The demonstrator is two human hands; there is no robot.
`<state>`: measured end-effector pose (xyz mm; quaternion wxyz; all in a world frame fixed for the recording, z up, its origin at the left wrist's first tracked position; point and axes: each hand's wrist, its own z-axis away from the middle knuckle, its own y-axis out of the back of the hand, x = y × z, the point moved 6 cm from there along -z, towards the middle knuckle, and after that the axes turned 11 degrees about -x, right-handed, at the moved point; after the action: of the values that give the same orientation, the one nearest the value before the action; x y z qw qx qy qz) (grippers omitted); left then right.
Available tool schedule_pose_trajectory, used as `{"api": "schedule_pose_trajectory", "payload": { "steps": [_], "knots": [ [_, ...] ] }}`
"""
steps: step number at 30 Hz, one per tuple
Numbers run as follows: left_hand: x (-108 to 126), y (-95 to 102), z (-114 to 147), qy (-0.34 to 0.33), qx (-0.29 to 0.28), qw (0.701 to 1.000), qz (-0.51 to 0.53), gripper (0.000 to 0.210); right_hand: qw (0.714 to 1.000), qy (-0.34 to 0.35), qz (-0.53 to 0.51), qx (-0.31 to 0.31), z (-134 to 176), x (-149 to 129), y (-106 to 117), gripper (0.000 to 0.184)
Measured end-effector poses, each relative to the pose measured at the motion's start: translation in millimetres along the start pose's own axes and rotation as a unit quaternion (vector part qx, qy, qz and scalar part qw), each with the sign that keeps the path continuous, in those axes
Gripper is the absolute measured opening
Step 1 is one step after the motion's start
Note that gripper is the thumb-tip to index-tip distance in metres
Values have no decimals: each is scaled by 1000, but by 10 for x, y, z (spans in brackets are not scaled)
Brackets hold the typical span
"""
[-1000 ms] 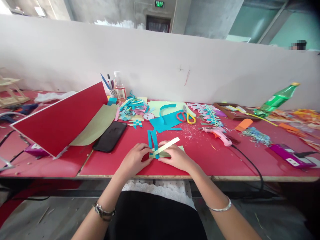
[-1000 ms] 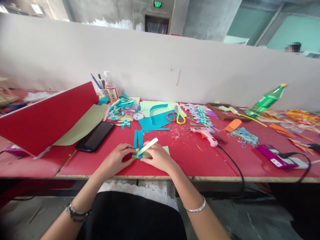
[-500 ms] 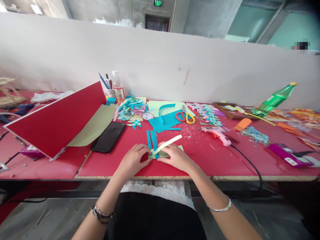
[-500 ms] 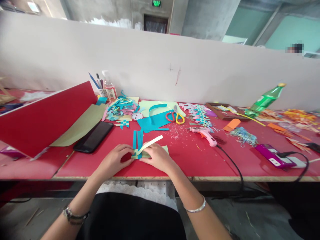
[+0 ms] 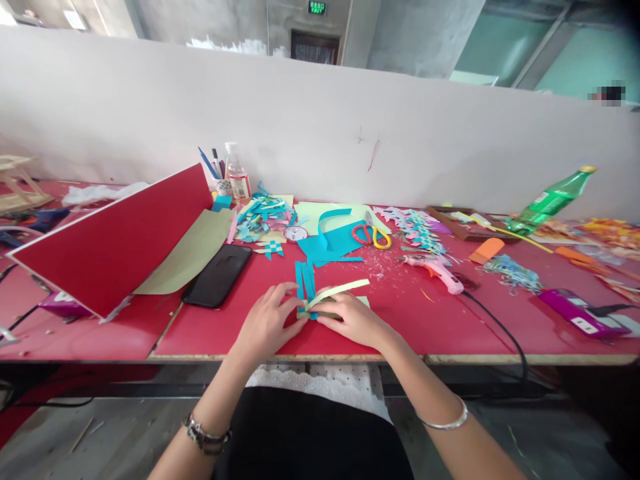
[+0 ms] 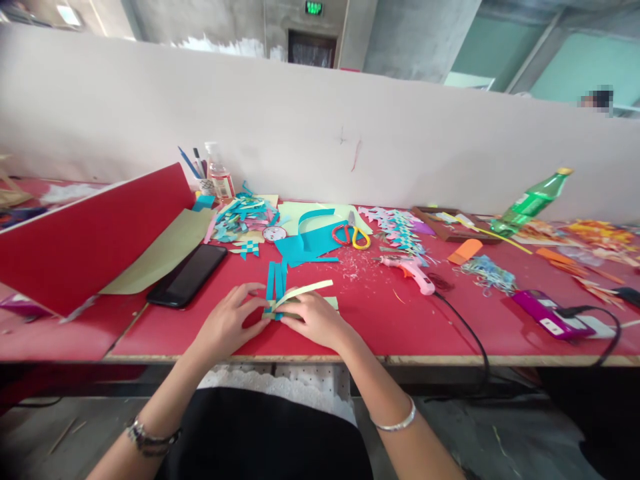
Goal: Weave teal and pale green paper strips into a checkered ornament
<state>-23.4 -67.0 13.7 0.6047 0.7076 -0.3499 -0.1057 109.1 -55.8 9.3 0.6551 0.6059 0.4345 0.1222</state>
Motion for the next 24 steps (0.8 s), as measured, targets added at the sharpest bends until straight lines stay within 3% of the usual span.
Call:
{"api": "schedule_pose_trajectory", "payload": {
  "steps": [4, 8, 12, 19, 24],
  "knots": [
    [143, -23, 59, -50, -48, 997, -33, 26, 1000, 19, -25, -3, -23, -38, 16, 23],
    [181, -60, 86, -64, -85, 993, -46, 32, 998, -27, -50, -17, -48, 29, 41, 23],
    [178, -67, 72, -62, -92, 993, -44, 32, 996, -63, -43, -45, -124, 96, 31, 24],
    [188, -54, 69, -55, -89, 994, -34, 31, 998, -26, 49, -26, -332, 98, 54, 12],
    [182, -57, 75, -46, -93, 994, -22, 30, 997, -20, 52, -47, -441, 245, 132, 10]
  ]
}}
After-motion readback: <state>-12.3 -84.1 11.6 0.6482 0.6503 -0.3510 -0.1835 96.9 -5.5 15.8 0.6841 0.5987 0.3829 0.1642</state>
